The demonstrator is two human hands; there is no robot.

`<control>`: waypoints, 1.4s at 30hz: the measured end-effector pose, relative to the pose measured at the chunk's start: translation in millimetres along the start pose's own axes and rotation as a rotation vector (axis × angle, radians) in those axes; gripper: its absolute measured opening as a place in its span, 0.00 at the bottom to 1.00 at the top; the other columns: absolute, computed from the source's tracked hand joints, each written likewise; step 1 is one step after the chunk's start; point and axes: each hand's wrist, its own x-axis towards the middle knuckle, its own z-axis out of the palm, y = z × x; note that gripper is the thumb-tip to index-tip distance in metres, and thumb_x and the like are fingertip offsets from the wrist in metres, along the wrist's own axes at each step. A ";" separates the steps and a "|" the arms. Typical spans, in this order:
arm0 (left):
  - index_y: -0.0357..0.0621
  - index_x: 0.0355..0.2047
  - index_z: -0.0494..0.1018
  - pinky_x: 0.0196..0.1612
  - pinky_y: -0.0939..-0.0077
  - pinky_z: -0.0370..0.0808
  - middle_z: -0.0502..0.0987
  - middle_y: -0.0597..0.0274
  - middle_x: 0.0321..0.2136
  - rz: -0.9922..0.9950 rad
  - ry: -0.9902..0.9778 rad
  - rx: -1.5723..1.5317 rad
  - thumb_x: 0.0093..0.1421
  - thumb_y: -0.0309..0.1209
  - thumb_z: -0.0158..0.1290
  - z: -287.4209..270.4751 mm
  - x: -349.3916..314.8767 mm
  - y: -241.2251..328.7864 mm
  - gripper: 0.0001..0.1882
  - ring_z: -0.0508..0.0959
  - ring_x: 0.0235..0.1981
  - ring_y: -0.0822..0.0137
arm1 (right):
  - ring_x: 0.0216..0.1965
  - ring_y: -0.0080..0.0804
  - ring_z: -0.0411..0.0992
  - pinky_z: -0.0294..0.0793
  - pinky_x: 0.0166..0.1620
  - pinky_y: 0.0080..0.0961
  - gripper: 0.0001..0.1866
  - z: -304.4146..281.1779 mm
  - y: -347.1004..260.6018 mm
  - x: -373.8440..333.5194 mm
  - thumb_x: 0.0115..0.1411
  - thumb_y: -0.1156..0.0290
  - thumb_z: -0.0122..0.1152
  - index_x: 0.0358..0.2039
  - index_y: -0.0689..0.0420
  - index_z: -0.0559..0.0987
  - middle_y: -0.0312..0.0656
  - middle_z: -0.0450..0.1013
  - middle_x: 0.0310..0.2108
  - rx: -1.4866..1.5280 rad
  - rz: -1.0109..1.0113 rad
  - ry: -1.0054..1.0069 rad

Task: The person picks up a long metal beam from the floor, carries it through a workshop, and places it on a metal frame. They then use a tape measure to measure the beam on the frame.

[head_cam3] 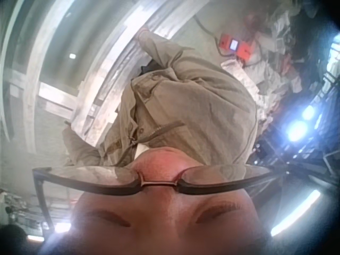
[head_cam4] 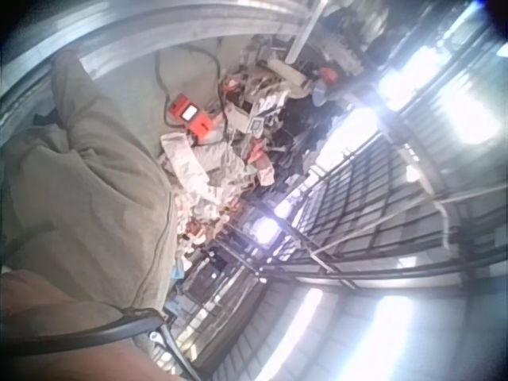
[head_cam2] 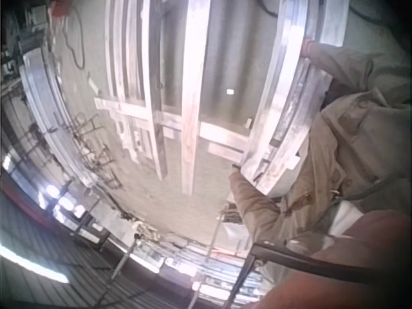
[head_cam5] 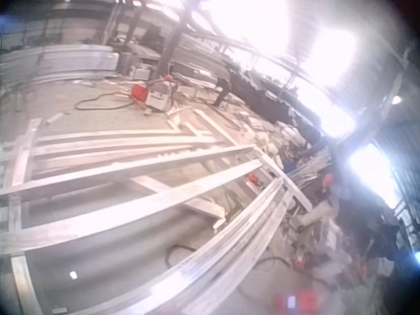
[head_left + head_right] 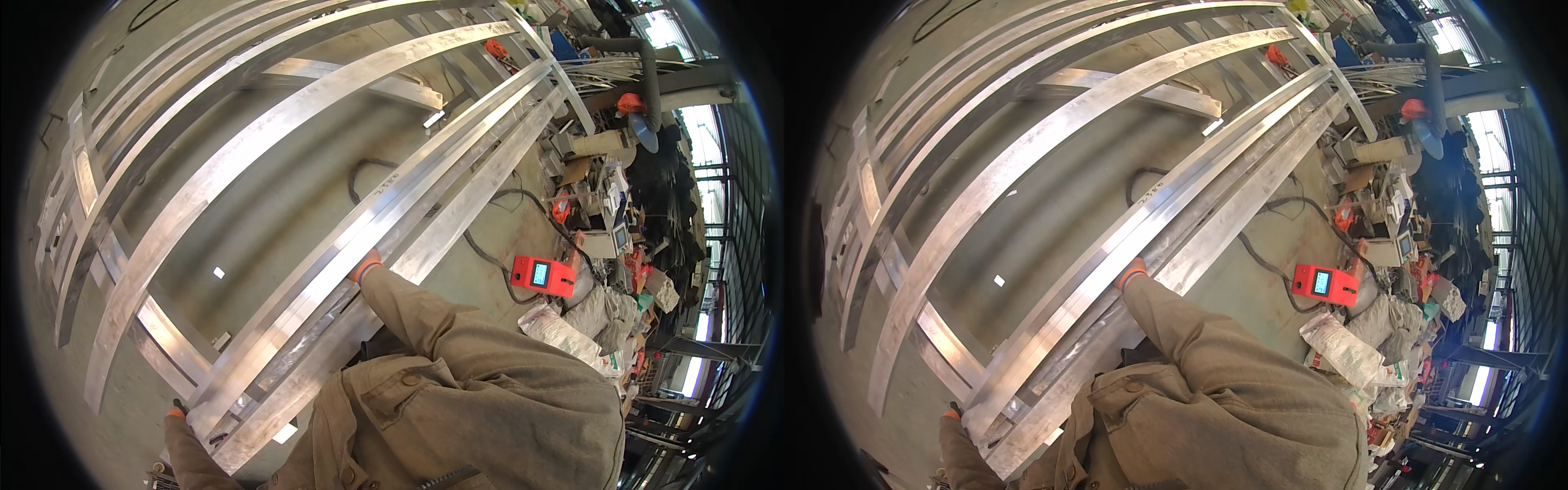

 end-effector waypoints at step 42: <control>0.33 0.62 0.76 0.64 0.59 0.72 0.81 0.43 0.57 1.069 -0.381 0.090 0.52 0.60 0.71 -59.2 -237.2 505.0 0.49 0.78 0.62 0.50 | 0.47 0.42 0.79 0.82 0.47 0.50 0.63 -77.1 62.7 11.2 0.45 0.38 0.86 0.67 0.72 0.65 0.56 0.75 0.55 1.805 0.933 0.238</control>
